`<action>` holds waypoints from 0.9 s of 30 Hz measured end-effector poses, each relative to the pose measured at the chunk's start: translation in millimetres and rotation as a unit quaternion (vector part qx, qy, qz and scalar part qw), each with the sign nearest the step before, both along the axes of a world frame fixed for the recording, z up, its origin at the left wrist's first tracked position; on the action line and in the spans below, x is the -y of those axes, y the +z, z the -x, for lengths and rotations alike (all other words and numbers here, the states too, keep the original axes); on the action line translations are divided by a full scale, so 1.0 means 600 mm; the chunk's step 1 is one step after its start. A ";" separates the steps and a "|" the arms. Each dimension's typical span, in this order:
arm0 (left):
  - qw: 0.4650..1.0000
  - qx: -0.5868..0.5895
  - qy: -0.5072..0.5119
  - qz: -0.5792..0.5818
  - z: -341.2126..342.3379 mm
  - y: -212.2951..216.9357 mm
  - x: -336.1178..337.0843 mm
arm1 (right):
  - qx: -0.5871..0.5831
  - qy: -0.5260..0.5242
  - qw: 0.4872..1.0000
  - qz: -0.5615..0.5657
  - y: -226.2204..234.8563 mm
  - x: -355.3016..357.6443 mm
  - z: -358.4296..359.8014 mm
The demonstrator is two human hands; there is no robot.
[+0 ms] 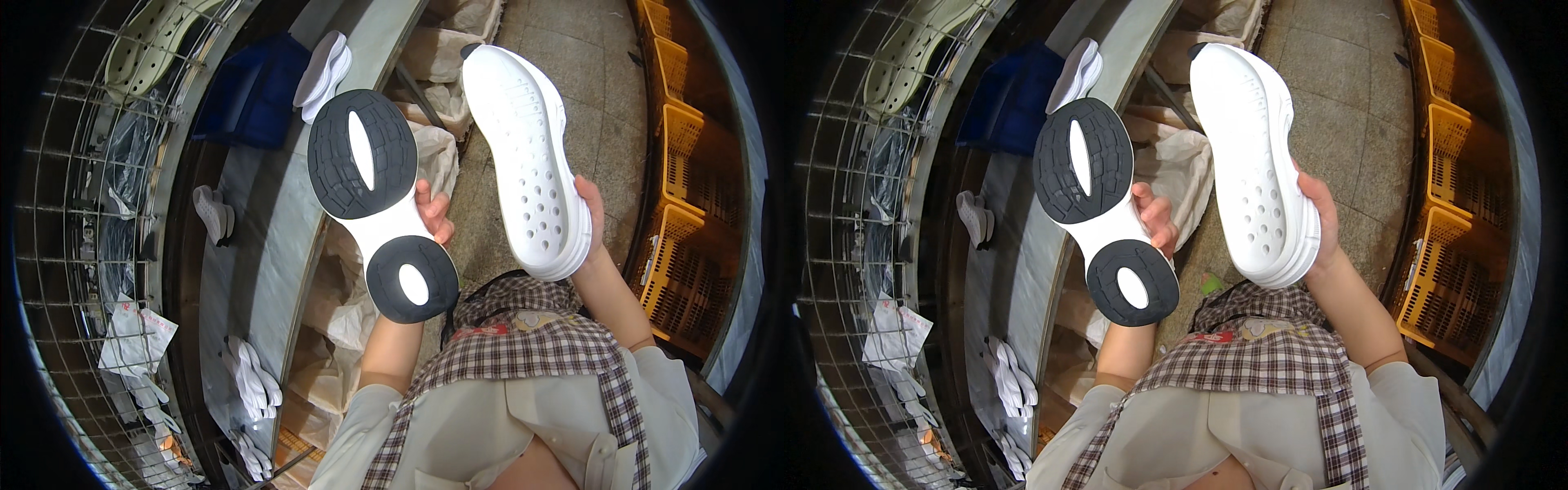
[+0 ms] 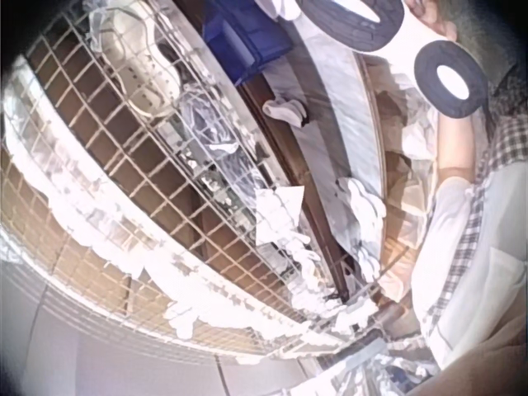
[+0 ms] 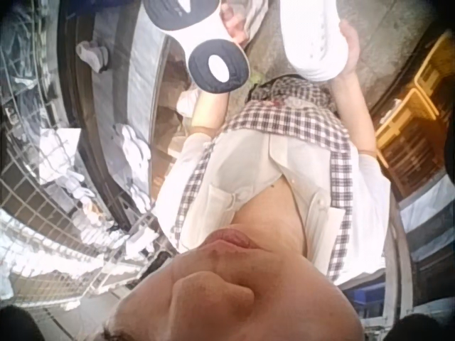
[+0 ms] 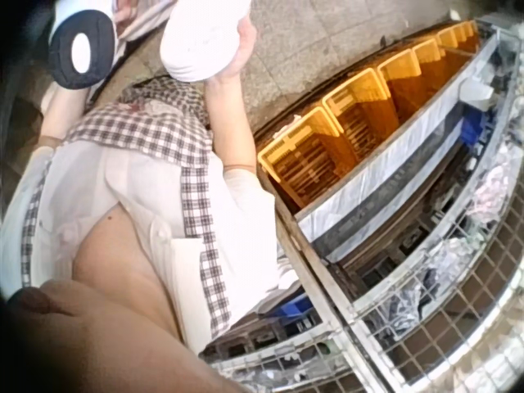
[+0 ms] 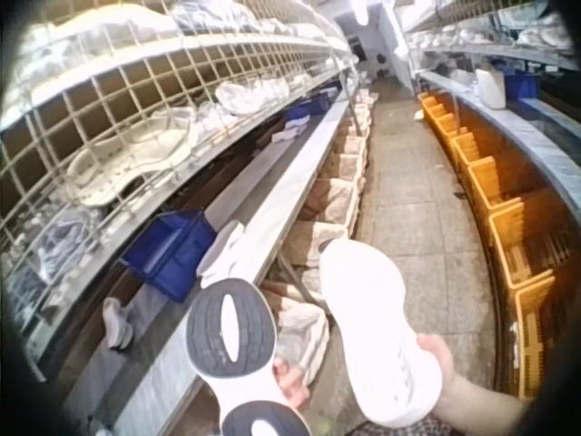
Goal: The person repeatedly picks up white slipper-style footwear from a metal shelf, turns them over to view the soles and uppers, and places them back. The person handles multiple pairs one at a time, rotating each slipper to show different sides before returning it to the shelf.
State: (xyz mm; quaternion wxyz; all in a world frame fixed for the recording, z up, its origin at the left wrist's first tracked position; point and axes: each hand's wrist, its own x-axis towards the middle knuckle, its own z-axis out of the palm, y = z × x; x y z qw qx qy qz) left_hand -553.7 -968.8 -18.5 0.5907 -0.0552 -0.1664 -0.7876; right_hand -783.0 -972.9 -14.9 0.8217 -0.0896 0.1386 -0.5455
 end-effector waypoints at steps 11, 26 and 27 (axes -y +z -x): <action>0.980 0.168 0.066 -0.089 0.029 0.013 -0.009 | -0.485 -0.019 0.699 0.526 0.036 -0.011 -0.056; 0.995 -0.071 0.030 -0.067 -0.118 0.038 -0.068 | -0.308 0.160 0.911 0.222 -0.003 0.011 -0.149; 0.995 -0.070 0.030 -0.068 -0.134 0.030 -0.070 | -0.318 0.168 0.908 0.215 -0.010 0.011 -0.158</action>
